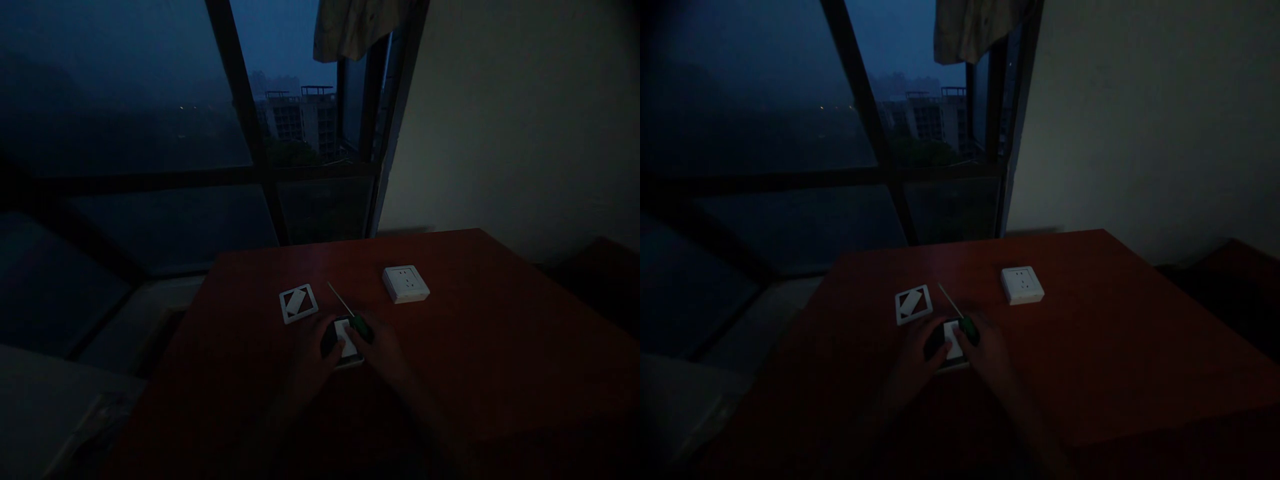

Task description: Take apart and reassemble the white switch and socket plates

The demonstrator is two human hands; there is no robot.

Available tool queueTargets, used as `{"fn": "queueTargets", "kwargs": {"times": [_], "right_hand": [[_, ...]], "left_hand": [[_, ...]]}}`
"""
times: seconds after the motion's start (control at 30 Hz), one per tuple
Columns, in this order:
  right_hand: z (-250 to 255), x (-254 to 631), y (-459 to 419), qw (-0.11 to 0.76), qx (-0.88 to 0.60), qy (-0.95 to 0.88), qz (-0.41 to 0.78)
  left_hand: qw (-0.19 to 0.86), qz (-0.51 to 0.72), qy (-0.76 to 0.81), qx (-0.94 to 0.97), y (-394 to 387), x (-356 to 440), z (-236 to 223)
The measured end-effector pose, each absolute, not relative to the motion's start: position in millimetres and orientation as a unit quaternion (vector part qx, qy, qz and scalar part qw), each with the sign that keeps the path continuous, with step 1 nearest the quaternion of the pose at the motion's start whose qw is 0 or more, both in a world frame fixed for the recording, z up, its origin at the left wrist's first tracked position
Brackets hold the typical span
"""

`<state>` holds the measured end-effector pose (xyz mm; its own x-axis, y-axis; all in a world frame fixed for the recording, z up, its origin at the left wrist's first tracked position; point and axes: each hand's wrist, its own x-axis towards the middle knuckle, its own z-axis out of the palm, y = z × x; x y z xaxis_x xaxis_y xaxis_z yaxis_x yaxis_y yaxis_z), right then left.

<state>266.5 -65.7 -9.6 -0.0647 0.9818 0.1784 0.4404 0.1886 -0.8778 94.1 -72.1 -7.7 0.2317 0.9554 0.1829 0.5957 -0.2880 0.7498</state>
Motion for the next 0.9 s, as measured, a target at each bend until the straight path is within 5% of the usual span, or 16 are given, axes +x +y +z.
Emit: {"fn": "queueTargets", "kwargs": {"times": [0.9], "right_hand": [[-26.4, 259.5, -58.1, 0.414, -0.596, -0.608, 0.323]], "left_hand": [[0.283, 0.358, 0.527, 0.717, -72.4, 97.2, -11.3]]}}
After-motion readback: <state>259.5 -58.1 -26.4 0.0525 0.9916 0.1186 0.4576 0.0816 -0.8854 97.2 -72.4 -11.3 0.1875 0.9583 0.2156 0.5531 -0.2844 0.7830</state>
